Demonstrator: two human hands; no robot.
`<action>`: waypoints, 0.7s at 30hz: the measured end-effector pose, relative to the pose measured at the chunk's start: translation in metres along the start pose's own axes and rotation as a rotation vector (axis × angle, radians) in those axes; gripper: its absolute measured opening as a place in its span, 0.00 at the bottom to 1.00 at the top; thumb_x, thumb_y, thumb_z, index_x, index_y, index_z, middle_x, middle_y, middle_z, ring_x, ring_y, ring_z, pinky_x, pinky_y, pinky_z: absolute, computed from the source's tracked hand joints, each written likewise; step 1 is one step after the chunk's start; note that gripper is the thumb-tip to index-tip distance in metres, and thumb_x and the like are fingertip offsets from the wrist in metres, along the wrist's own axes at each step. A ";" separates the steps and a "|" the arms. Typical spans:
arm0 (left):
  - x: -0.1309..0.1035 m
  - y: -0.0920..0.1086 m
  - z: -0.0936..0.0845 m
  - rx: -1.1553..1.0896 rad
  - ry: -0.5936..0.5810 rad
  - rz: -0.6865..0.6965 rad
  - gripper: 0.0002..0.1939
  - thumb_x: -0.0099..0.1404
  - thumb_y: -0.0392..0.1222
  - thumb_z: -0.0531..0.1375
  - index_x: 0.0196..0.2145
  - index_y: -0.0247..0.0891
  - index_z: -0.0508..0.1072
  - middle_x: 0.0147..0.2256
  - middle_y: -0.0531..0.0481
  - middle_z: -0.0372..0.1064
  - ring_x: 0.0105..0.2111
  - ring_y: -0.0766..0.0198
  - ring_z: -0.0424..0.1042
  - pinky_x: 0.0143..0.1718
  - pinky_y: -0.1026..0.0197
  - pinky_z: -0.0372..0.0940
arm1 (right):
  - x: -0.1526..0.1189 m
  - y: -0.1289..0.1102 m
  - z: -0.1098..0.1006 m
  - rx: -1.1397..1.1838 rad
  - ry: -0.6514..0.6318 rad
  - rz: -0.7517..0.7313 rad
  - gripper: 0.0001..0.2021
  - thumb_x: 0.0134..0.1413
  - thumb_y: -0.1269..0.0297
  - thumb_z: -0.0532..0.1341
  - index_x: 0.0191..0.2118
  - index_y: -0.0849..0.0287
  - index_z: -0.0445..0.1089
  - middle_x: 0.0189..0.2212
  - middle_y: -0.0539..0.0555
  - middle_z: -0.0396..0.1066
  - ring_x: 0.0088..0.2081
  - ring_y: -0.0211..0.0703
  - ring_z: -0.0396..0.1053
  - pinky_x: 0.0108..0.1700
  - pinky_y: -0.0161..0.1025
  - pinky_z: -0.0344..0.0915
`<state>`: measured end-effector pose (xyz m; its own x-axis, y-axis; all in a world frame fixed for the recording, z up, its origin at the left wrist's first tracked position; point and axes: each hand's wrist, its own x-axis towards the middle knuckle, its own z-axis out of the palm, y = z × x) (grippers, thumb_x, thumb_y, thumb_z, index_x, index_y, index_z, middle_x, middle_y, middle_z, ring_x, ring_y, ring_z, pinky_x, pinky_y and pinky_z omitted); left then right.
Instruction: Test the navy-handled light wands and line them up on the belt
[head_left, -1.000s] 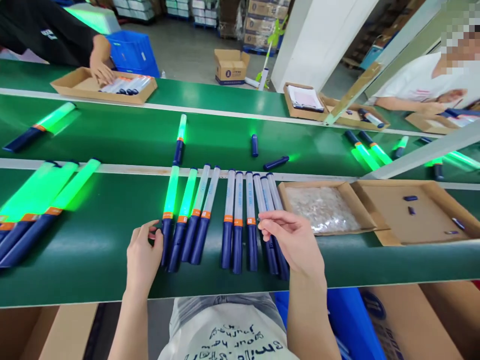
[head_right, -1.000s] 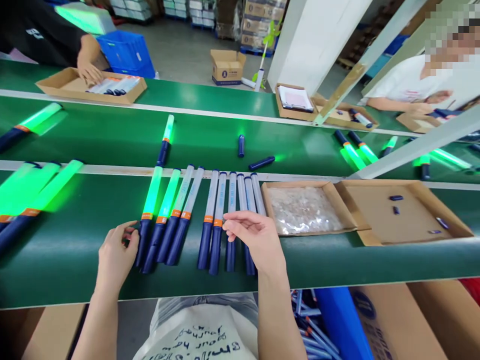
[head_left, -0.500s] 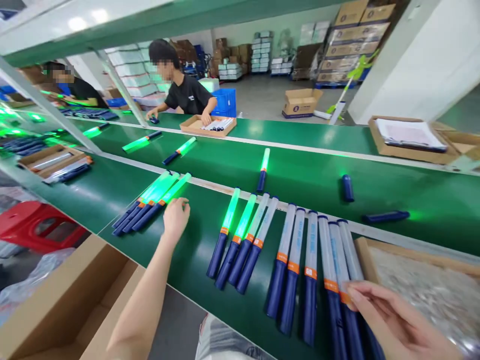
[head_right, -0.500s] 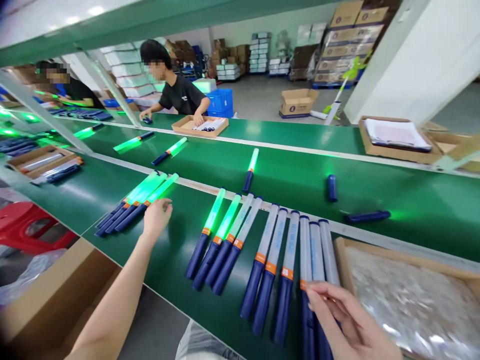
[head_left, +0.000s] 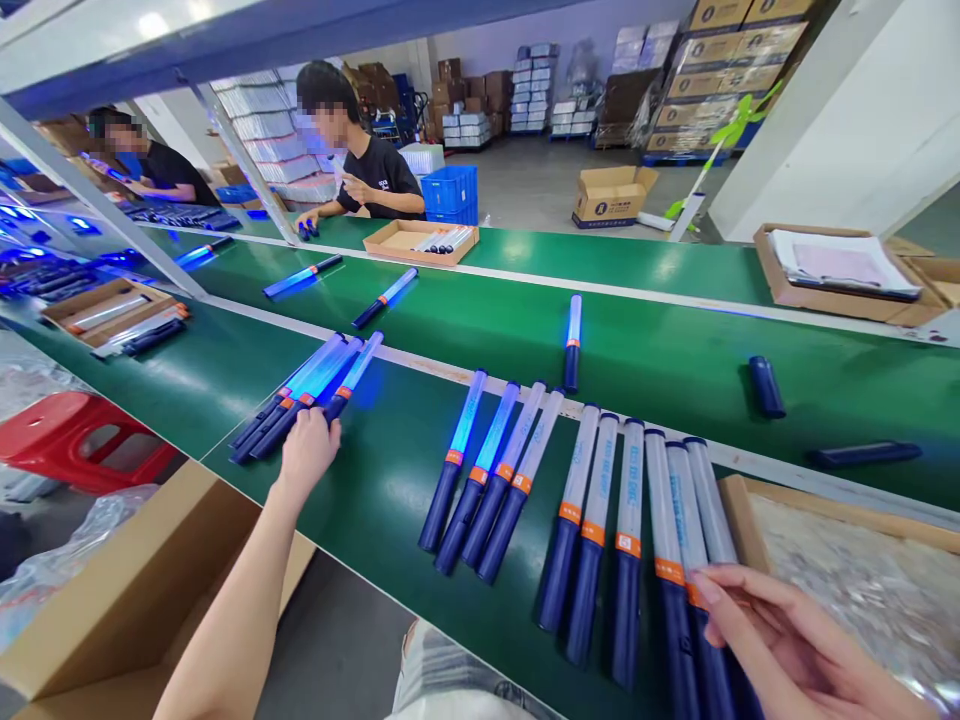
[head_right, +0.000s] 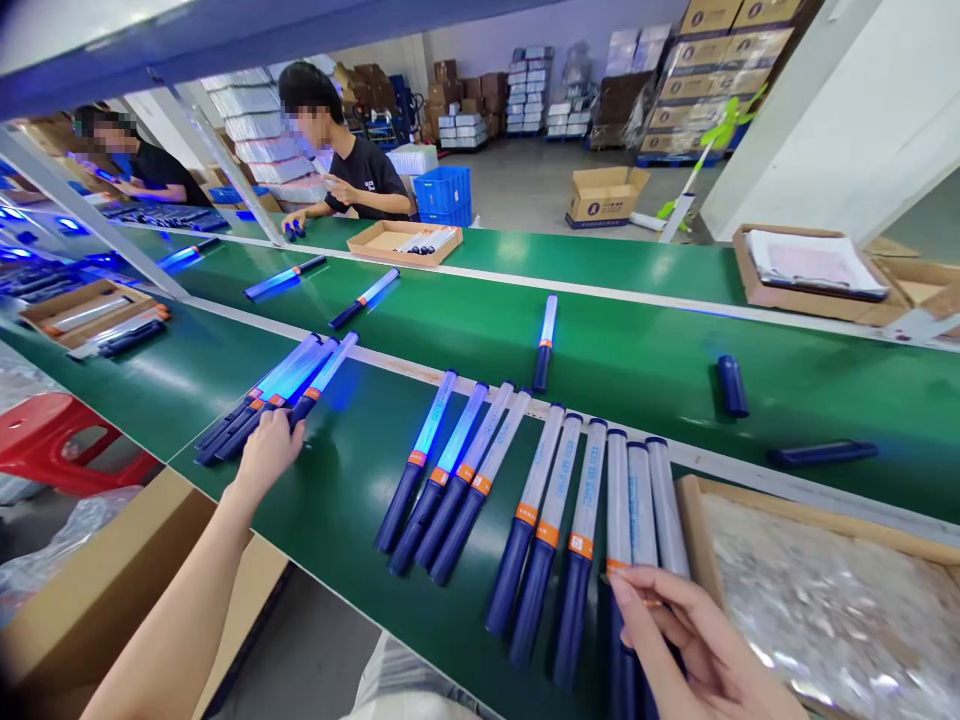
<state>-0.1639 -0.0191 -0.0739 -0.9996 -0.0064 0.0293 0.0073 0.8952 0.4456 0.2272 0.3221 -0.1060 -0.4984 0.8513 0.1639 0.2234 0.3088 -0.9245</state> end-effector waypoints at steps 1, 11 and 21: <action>-0.014 0.010 0.004 -0.091 -0.046 0.029 0.17 0.73 0.41 0.56 0.55 0.29 0.68 0.46 0.35 0.72 0.43 0.50 0.76 0.48 0.46 0.72 | 0.000 -0.010 0.006 0.009 -0.033 -0.031 0.19 0.54 0.46 0.75 0.45 0.53 0.83 0.38 0.54 0.81 0.29 0.44 0.79 0.33 0.29 0.81; -0.205 0.131 0.033 -1.193 -0.927 0.091 0.22 0.73 0.57 0.62 0.56 0.41 0.66 0.34 0.55 0.66 0.19 0.73 0.61 0.16 0.68 0.56 | -0.016 -0.092 0.057 0.191 -0.078 -0.291 0.11 0.63 0.69 0.71 0.48 0.47 0.82 0.42 0.46 0.82 0.40 0.35 0.81 0.48 0.29 0.80; -0.233 0.156 0.032 -1.534 -1.242 -0.030 0.13 0.77 0.50 0.59 0.45 0.37 0.73 0.36 0.50 0.66 0.26 0.72 0.65 0.22 0.70 0.60 | -0.019 -0.095 0.049 0.235 -0.029 -0.314 0.12 0.62 0.75 0.70 0.47 0.51 0.82 0.41 0.47 0.82 0.38 0.34 0.80 0.45 0.32 0.80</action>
<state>0.0693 0.1364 -0.0397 -0.4607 0.8592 -0.2225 -0.6732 -0.1748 0.7185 0.1744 0.2553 -0.0382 -0.5366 0.7175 0.4442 -0.1398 0.4435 -0.8853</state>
